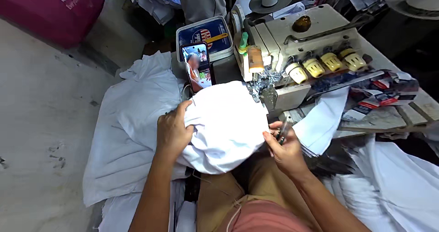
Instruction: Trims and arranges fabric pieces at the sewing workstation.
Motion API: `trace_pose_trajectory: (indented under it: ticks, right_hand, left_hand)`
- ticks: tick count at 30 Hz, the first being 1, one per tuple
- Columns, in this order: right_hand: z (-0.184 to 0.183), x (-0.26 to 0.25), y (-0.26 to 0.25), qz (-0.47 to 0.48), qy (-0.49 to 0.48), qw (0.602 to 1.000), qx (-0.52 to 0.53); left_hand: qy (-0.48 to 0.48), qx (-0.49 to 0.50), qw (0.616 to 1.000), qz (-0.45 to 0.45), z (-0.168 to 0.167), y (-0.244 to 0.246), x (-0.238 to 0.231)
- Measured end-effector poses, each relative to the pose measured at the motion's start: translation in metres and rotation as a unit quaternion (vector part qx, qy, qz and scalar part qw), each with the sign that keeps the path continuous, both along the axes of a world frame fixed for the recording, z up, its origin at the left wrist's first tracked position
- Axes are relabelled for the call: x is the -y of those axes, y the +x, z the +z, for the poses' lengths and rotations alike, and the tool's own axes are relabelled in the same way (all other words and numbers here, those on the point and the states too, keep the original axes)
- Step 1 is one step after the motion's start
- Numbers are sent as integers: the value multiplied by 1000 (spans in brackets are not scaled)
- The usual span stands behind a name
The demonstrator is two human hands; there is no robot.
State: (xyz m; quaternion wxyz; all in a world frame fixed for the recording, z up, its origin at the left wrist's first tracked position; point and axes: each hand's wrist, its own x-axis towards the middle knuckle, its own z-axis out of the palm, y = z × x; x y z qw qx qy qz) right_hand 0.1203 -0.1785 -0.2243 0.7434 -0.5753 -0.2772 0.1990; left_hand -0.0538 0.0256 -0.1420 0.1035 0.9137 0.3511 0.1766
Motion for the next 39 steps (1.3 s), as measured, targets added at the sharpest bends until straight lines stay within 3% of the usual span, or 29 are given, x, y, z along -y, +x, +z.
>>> trace_pose_trajectory:
  ticks: [4,7,9,12,15,17,19,21,26,28,30,33,34,37,39]
  right_hand:
    - [-16,-10,3,-31,-16,996,87]
    - [-19,-13,3,-42,-42,992,110]
    - [-13,-6,2,-41,-53,989,130]
    - [3,18,10,-80,-35,976,201]
    - [11,48,41,-225,-79,944,228]
    - [7,69,71,-327,-154,904,230]
    - [4,84,97,-373,-229,873,216]
    - [1,90,116,-366,-263,874,182]
    - [-15,86,135,-333,-261,892,156]
    - [-17,83,134,-332,-276,889,151]
    - [-19,81,132,-332,-300,880,158]
    - [-25,79,125,-335,-352,850,202]
    - [-28,78,121,-342,-363,836,230]
    - [-39,76,113,-380,-342,800,315]
    - [-42,74,112,-400,-328,791,326]
  left_hand:
    - [-29,-119,993,-3,-50,29,-8]
    - [-24,-100,995,-6,-59,33,-7]
    - [-44,-43,998,-9,-56,25,-4]
    - [13,111,993,-34,-55,6,13]
    - [53,251,965,-61,-48,-11,54]
    - [-4,312,946,-88,-55,-21,85]
    - [-88,338,928,-127,-66,-25,113]
    - [-150,337,914,-168,-75,-24,131]
    - [-139,320,910,-224,-89,-22,137]
    - [-142,296,912,-245,-90,-22,134]
    - [-213,207,917,-267,-90,-27,131]
    - [-381,-73,884,-261,-96,-36,123]
    - [-403,-146,872,-237,-107,-37,119]
    - [-378,-254,887,-81,-134,-40,115]
    - [-382,-332,862,-12,-134,-27,105]
